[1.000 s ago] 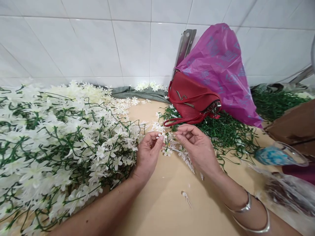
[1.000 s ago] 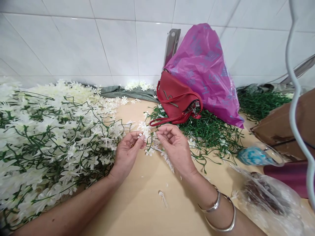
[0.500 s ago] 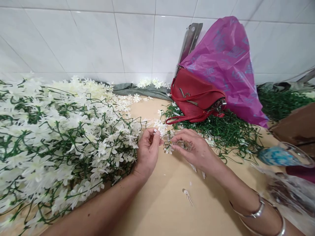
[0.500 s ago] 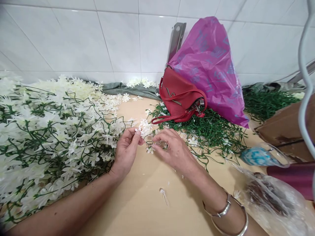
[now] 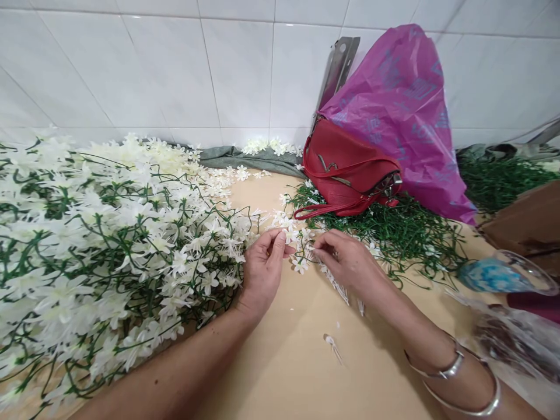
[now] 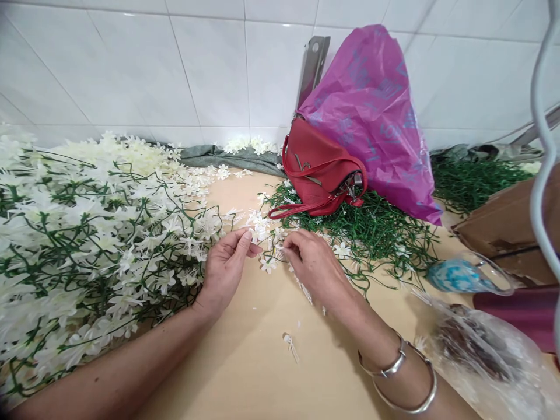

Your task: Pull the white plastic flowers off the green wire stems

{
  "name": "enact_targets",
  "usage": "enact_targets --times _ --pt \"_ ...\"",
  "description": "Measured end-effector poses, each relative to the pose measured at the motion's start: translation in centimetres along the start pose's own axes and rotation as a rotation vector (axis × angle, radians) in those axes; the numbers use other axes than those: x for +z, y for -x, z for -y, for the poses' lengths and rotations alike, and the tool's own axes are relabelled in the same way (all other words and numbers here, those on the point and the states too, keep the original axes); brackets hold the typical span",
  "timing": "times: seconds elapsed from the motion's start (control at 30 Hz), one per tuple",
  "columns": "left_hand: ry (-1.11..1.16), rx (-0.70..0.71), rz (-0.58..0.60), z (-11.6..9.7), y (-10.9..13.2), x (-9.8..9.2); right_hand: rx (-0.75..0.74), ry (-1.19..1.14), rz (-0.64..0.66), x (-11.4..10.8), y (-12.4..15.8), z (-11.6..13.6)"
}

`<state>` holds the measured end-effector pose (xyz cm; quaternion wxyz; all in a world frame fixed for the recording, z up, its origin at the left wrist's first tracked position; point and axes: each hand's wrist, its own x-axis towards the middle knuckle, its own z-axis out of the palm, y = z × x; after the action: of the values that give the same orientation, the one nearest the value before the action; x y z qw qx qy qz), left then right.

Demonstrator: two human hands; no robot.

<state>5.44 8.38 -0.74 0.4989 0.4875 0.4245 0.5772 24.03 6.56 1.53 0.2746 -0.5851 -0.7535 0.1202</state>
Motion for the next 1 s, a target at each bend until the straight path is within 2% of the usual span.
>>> enact_targets --times 0.17,0.3,0.47,0.67,0.73,0.9,1.0 --pt "0.004 0.002 -0.001 0.0 0.0 0.0 0.008 0.076 -0.245 -0.8 0.1 0.1" --pt "-0.006 0.003 0.015 0.1 0.0 -0.1 -0.014 -0.218 -0.367 -0.7 0.4 1.7" --pt "-0.03 0.012 0.066 0.5 0.1 -0.1 0.15 -0.566 -0.26 0.5 0.7 3.3" --pt "-0.134 0.078 0.214 -0.1 0.9 -0.1 0.326 -0.718 -0.228 1.6 0.6 3.4" --pt "-0.186 0.146 0.248 -0.5 1.2 -0.1 0.376 -0.779 -0.222 1.5 0.5 3.5" --pt "-0.381 0.444 0.282 -1.2 1.5 -0.3 0.487 -0.931 -0.158 0.6 0.6 3.9" --pt "-0.419 0.5 0.3 -1.3 1.7 -0.3 0.527 -1.022 -0.15 0.4 0.6 4.4"
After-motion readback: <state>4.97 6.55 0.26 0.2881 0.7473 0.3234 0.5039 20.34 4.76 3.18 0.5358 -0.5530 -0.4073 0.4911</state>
